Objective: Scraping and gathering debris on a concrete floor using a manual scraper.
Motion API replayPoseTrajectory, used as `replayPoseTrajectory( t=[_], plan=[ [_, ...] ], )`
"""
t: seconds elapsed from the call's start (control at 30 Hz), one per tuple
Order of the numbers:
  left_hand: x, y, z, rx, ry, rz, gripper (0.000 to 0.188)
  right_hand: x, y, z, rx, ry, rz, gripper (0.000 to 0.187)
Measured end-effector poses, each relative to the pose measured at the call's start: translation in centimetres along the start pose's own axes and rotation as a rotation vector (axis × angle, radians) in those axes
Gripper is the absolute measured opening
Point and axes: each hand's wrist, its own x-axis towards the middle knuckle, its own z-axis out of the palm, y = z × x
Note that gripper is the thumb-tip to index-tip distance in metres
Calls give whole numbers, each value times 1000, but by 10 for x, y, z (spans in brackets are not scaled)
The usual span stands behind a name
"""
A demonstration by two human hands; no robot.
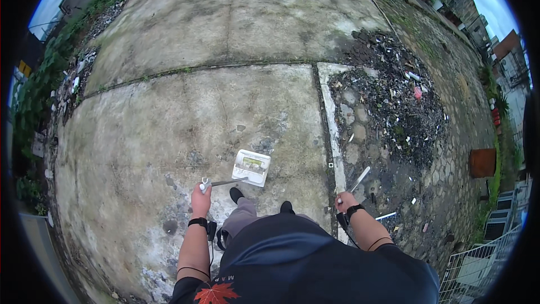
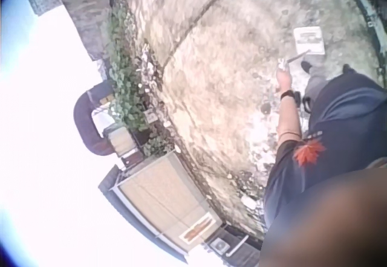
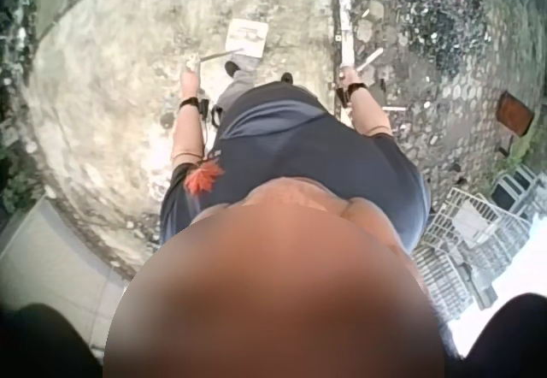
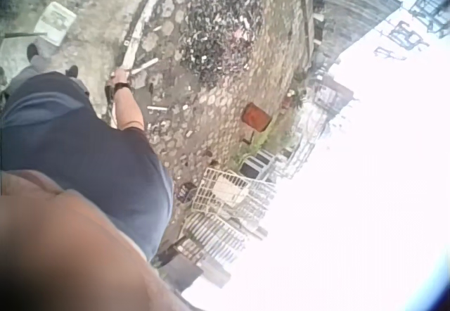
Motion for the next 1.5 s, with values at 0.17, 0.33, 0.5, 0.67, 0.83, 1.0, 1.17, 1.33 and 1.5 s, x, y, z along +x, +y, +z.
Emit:
replayPoseTrajectory(
  t=[0.17, 0.33, 0.5, 0.67, 0.83, 1.0, 1.17, 1.33, 1.5],
  plan=[
    [57, -8, -23, -6, -52, 20, 31, -46, 60, 118, -566, -286, 44, 13],
    [108, -29, -40, 28, -123, -7, 33, -80, 102, 225, -322, -314, 314, 13],
    [155, -38, -42, 66, -160, 2, 34, -107, 103, 287, -667, -413, 169, 12],
    [200, -25, -37, 154, -150, 17, 38, -111, 67, 319, -882, -287, -79, 10],
    [245, 3, -20, 112, -85, -8, 42, -55, 6, 348, -999, -89, -295, 13],
    [295, 65, -8, 115, -94, -66, 42, -3, -70, 385, -1049, -69, -351, 13],
    [337, 125, 31, 256, -103, -123, 39, 53, -139, 400, -1639, -105, -565, 27],
    [359, 160, 78, 256, -186, -79, 37, 58, -168, 420, -1894, -217, -660, 29],
    [379, 179, 120, 270, -292, -76, 40, 13, -136, 457, -2275, -262, -719, 13]
  ],
)
